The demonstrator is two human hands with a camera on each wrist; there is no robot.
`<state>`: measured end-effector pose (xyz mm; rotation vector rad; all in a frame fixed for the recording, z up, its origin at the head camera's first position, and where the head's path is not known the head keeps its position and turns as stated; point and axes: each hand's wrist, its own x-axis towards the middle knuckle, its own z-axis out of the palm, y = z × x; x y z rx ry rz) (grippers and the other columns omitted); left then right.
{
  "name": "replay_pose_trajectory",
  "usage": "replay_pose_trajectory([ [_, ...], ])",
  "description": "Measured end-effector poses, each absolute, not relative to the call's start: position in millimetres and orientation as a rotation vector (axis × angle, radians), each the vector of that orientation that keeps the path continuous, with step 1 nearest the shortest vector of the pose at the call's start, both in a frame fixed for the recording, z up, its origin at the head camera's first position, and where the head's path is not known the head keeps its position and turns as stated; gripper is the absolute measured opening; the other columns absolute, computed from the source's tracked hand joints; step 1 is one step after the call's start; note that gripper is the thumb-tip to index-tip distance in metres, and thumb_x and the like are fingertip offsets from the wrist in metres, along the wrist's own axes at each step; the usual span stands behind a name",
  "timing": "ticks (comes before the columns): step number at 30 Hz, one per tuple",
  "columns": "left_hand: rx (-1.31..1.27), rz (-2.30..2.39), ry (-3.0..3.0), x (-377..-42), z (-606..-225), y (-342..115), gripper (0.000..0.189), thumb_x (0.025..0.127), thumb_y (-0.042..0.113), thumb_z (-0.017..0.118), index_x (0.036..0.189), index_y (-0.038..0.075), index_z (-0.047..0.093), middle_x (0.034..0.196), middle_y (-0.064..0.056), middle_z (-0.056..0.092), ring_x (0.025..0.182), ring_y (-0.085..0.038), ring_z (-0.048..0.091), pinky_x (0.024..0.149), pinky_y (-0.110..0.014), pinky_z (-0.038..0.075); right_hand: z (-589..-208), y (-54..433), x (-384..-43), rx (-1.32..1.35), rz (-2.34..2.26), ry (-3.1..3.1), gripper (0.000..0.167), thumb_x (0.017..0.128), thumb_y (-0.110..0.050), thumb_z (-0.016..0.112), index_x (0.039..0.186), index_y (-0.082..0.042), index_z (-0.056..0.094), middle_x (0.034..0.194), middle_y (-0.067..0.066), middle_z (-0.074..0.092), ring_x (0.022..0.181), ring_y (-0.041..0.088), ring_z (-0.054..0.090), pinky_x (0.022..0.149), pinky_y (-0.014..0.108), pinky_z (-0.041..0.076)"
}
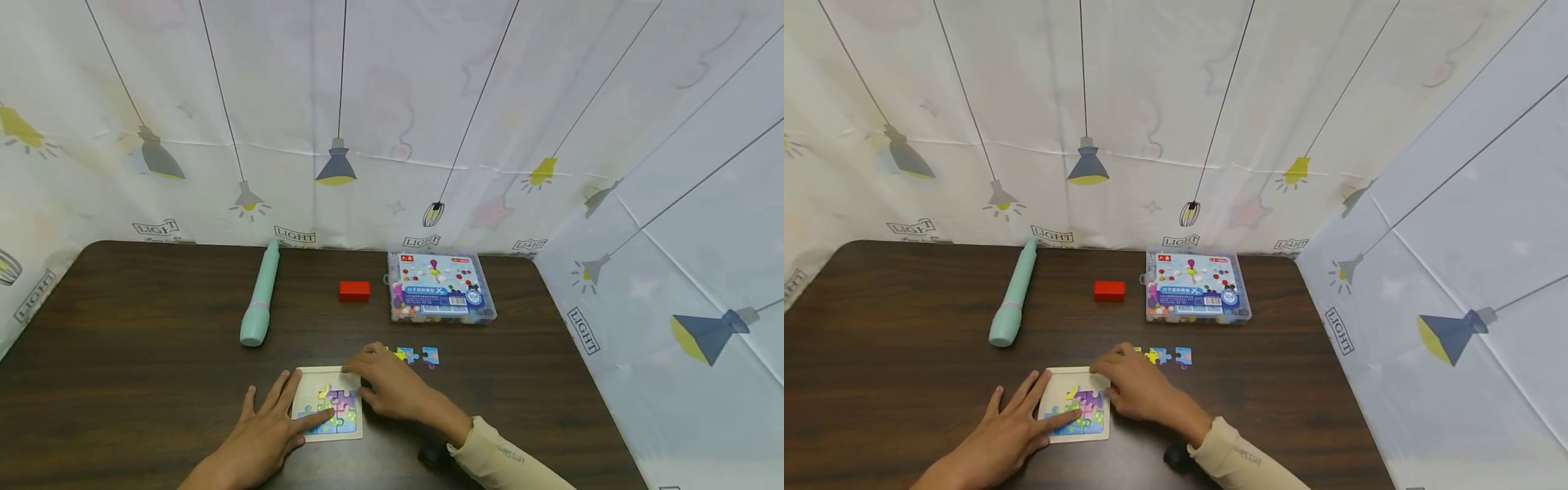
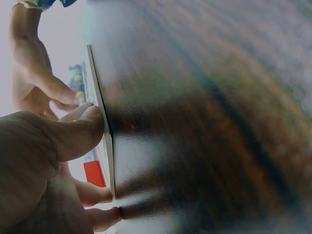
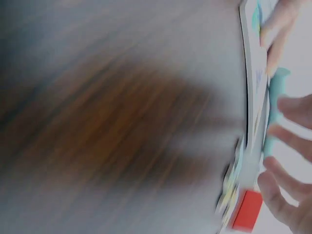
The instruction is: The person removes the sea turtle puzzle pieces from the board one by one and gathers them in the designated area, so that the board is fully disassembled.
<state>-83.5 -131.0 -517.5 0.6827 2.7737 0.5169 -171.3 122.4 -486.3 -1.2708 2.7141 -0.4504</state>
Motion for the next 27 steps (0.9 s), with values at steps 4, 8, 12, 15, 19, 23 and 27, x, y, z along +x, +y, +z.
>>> replay_pose_trajectory([
  [4, 0.682, 0.522, 2.760, -84.3, -518.2, -132.3, 0.055, 0.100, 0.030, 0.067, 0.146, 0.055, 0.050, 0.168, -0.024, 0.012, 0.152, -0.049, 0.015, 0.101, -0.087, 0.017, -488.0, 103.1, -172.0, -1.467, -0.323, 2.580, 0.039, 0.096, -0.016, 0.073, 0.134, -0.016, 0.066, 0.136, 0.002, 0.063, 0.127, 0.023, 0.051, 0.105, 0.040, 0.047],
  [8, 0.675, 0.546, 2.736, -85.1, -519.9, -132.4, 0.056, 0.100, 0.030, 0.067, 0.146, 0.055, 0.049, 0.168, -0.023, 0.010, 0.153, -0.049, 0.012, 0.101, -0.087, 0.014, -491.1, 91.6, -171.9, -1.520, -0.184, 2.576, 0.031, 0.096, -0.021, 0.074, 0.127, -0.021, 0.069, 0.129, 0.002, 0.061, 0.119, 0.019, 0.051, 0.095, 0.033, 0.050],
  [12, 0.670, 0.552, 2.733, -85.0, -519.4, -132.6, 0.056, 0.100, 0.029, 0.067, 0.146, 0.055, 0.049, 0.168, -0.023, 0.009, 0.153, -0.048, 0.011, 0.101, -0.087, 0.013, -490.4, 83.7, -171.1, -1.513, -0.105, 2.595, 0.024, 0.093, -0.025, 0.078, 0.116, -0.020, 0.074, 0.121, 0.000, 0.063, 0.108, 0.015, 0.052, 0.089, 0.027, 0.049],
  [15, 0.671, 0.538, 2.734, -85.0, -519.5, -130.6, 0.056, 0.100, 0.028, 0.068, 0.146, 0.055, 0.049, 0.168, -0.024, 0.010, 0.153, -0.049, 0.012, 0.102, -0.087, 0.014, -489.0, 81.2, -169.9, -1.496, -0.074, 2.608, 0.025, 0.091, -0.026, 0.081, 0.114, -0.018, 0.074, 0.117, -0.002, 0.065, 0.104, 0.013, 0.053, 0.089, 0.024, 0.048],
  [19, 0.688, 0.508, 2.740, -83.6, -520.0, -128.7, 0.060, 0.099, 0.025, 0.069, 0.147, 0.055, 0.048, 0.166, -0.027, 0.014, 0.152, -0.049, 0.014, 0.101, -0.087, 0.016, -487.6, 78.9, -169.4, -1.440, -0.106, 2.599, 0.027, 0.090, -0.023, 0.082, 0.114, -0.017, 0.072, 0.116, -0.001, 0.064, 0.101, 0.012, 0.052, 0.088, 0.023, 0.049],
  [23, 0.713, 0.507, 2.734, -81.2, -519.6, -127.3, 0.060, 0.100, 0.018, 0.067, 0.147, 0.051, 0.051, 0.165, -0.030, 0.016, 0.151, -0.050, 0.015, 0.101, -0.087, 0.017, -487.1, 78.0, -170.4, -1.361, -0.181, 2.584, 0.029, 0.090, -0.019, 0.081, 0.115, -0.016, 0.069, 0.117, 0.000, 0.061, 0.098, 0.011, 0.051, 0.086, 0.022, 0.049],
  [27, 0.711, 0.513, 2.725, -81.0, -519.5, -126.1, 0.058, 0.100, 0.016, 0.065, 0.146, 0.050, 0.053, 0.165, -0.031, 0.015, 0.151, -0.051, 0.015, 0.101, -0.087, 0.017, -486.4, 79.4, -171.1, -1.309, -0.265, 2.571, 0.030, 0.089, -0.016, 0.082, 0.115, -0.016, 0.067, 0.115, -0.001, 0.062, 0.095, 0.010, 0.050, 0.085, 0.021, 0.048],
])
